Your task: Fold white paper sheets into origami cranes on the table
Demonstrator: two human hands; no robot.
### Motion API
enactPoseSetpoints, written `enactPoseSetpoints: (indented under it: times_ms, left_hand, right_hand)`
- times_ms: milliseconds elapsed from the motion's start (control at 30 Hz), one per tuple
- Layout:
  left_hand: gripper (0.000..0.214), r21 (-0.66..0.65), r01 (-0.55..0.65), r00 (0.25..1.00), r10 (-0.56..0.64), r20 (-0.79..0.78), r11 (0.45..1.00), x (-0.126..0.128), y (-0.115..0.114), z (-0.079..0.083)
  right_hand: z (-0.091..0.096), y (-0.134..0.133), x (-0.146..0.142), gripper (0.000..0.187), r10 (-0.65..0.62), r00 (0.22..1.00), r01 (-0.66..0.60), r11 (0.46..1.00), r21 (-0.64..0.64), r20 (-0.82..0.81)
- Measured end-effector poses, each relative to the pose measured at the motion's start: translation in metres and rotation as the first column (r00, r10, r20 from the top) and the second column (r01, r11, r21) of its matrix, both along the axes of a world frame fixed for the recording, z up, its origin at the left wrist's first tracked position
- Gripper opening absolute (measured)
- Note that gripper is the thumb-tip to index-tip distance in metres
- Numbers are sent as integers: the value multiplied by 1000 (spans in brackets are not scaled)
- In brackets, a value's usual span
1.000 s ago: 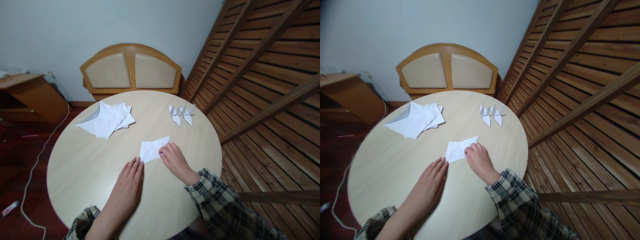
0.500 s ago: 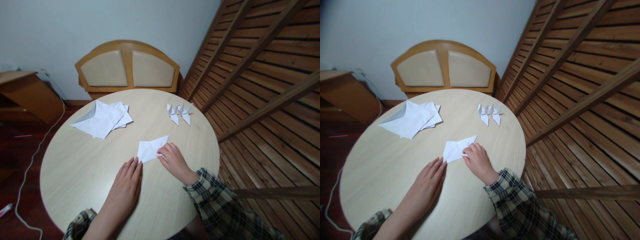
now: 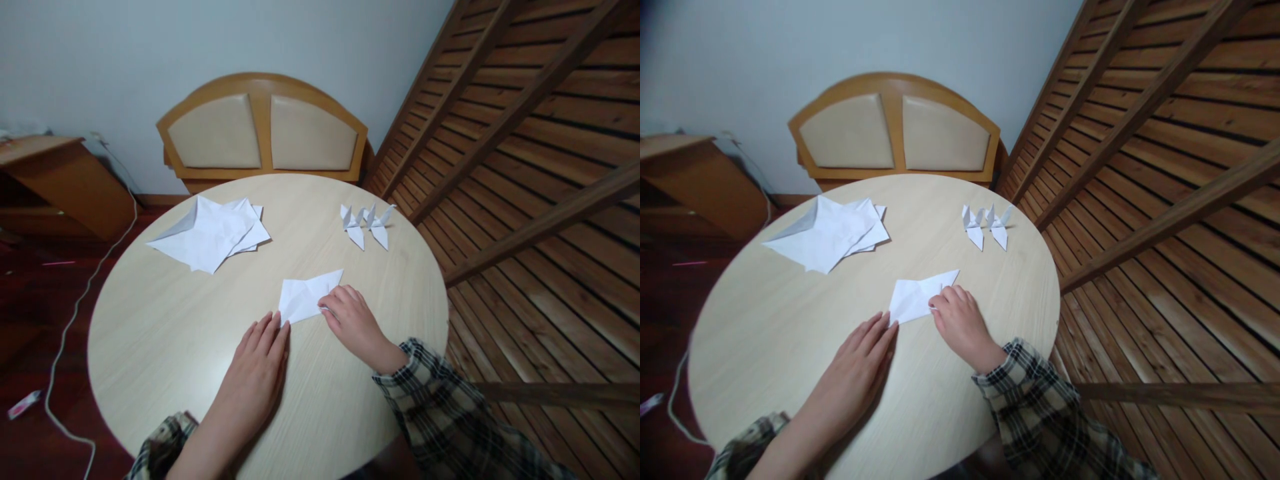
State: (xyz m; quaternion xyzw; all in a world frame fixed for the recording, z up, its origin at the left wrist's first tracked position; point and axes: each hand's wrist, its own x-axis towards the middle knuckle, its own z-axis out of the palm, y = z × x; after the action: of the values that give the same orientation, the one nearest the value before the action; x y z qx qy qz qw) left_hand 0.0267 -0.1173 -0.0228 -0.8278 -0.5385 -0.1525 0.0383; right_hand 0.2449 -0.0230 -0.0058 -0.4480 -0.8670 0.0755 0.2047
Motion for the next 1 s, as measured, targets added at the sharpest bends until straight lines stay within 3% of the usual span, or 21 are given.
enactPoseSetpoints:
  times_ms: [333,633,1000]
  left_hand:
    - [45,21,35,999,-35,-12,999,5,-3,1]
    - [42,-100,198,980,-194,49,975,12,-5,21]
    - [49,-105,234,971,-228,72,966,17,-14,13]
  right_hand:
    - [7,-7,2,19,33,999,-33,999,8,4]
    - [5,-8,4,25,62,998,-62,998,13,28]
    - [5,-11,7,34,128,989,-130,991,21,75]
